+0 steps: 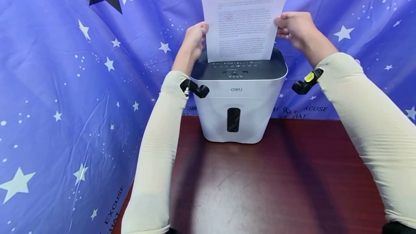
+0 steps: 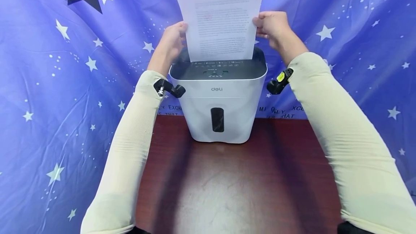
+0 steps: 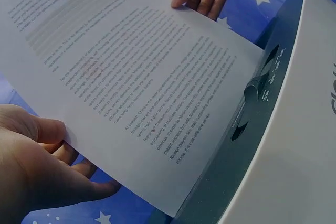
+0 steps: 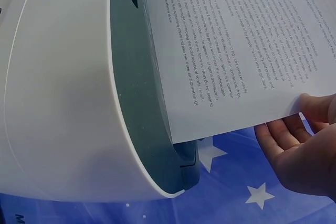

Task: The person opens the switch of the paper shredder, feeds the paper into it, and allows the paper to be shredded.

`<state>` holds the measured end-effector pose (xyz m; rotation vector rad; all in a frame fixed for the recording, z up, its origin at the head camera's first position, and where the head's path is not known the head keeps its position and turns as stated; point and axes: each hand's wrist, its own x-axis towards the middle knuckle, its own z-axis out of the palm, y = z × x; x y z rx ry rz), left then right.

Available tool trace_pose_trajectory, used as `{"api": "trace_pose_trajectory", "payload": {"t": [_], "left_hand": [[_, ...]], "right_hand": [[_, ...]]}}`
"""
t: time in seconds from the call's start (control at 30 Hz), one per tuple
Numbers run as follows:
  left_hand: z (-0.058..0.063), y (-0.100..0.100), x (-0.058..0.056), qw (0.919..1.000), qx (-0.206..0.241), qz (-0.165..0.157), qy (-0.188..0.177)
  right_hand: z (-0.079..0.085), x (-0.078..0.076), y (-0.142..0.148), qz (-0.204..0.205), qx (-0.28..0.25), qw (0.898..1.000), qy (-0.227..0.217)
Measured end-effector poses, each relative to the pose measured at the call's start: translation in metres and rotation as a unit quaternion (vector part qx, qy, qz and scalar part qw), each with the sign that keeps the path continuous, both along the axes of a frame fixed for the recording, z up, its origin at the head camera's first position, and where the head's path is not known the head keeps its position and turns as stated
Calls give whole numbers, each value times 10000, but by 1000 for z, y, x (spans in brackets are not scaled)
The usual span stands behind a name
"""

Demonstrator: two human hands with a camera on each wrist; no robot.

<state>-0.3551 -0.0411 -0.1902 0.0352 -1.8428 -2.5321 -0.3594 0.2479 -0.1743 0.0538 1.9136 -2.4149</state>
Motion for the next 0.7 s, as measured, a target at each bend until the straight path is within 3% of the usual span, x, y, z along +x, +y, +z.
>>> {"api": "trace_pose_trajectory", "payload": {"t": [0.33, 0.47, 0.7], "left_hand": [[-6, 4, -4, 9996, -36, 10, -272], [-8, 5, -4, 9992, -71, 152, -359], [-6, 5, -6, 9945, -430, 488, -825]], "right_hand": [[-4, -2, 2, 72, 99, 9989, -459], [-5, -2, 1, 126, 187, 9986, -486], [-6, -3, -1, 297, 180, 9990, -292]]}}
